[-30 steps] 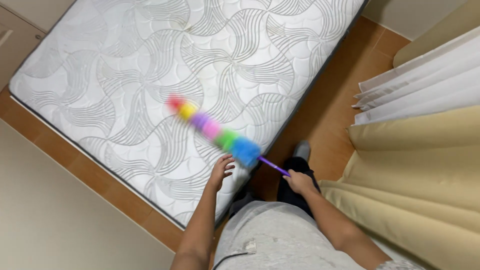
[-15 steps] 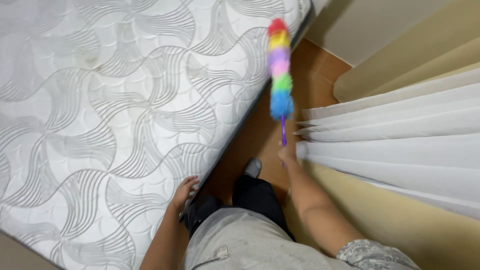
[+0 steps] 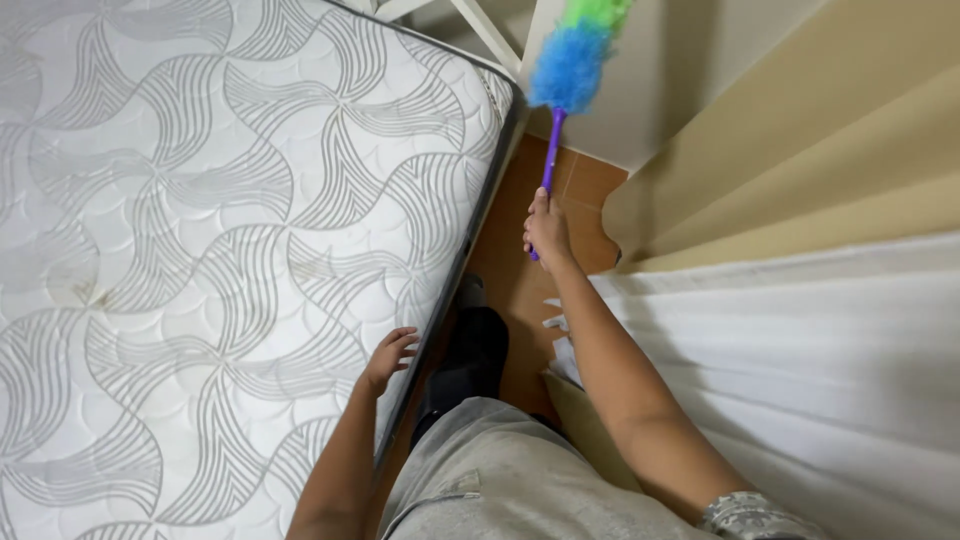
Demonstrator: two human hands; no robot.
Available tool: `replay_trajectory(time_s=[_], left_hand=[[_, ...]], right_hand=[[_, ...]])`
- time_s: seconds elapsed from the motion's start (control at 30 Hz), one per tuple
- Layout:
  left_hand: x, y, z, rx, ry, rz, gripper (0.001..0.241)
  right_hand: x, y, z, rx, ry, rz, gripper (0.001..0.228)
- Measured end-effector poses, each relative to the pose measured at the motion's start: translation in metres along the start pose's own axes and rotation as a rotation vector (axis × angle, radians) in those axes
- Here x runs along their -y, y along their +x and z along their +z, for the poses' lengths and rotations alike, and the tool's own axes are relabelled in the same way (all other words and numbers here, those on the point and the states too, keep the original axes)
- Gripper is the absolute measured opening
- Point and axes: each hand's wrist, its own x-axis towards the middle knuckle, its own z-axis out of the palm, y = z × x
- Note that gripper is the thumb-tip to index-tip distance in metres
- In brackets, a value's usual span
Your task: The person uses a rainbow-colored feather duster to clean various surfaces in a bedroom. They dust the white bed frame, the mattress, the floor, a suitcase, a backpack hanging on a door, and the walls.
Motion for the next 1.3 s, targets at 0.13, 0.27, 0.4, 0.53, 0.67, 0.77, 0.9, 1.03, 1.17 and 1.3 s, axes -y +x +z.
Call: replay_trajectory(time_s=[0.13, 0.27, 0.4, 0.53, 0.67, 0.77, 0.9, 1.03, 1.17, 1.3], left_hand=[[-0.059, 0.079, 0.028, 0.017, 0.006, -0.012, 0.043], [-0.094, 0.151, 0.059, 0.098, -0.052, 0.027, 0.038], [-0.191, 0.137, 0.083, 0.092, -0.043, 0.076, 0.041], [-0.206, 0.151, 0.089, 0.065, -0.112, 0.108, 0.043], [-0.191, 0.164, 0.094, -0.052, -0.207, 0.144, 0.043], [-0.163, 0.169, 0.114, -0.17, -0.284, 0.169, 0.04], [-0.157, 0.128, 0.153, -0.386, -0.356, 0.112, 0.037], [-0.11, 0.08, 0.182, -0.583, -0.522, 0.058, 0.037], [-0.007, 0.051, 0.2, -0.704, -0.658, 0.066, 0.036], [0.073, 0.006, 0.215, -0.926, -0.766, 0.142, 0.032]], right_hand=[[-0.056, 0.075, 0.024, -0.01, -0.194, 0.023, 0.048], [-0.154, 0.13, 0.014, 0.123, 0.015, 0.6, 0.045], [-0.209, 0.143, 0.02, 0.183, 0.423, 0.814, 0.044], [-0.125, 0.1, 0.072, 0.037, 0.418, 0.728, 0.046], [-0.116, 0.119, 0.069, 0.168, 0.21, 0.88, 0.046], [-0.134, 0.151, 0.038, 0.308, 0.251, 1.06, 0.046], [-0.059, 0.126, 0.007, 0.61, 0.347, 1.322, 0.04], [-0.001, 0.054, -0.021, 0.724, 0.082, 1.585, 0.035], [-0.083, 0.127, -0.094, 0.942, -0.624, 1.029, 0.018], [-0.152, 0.266, -0.056, 0.737, -0.985, 0.846, 0.018]])
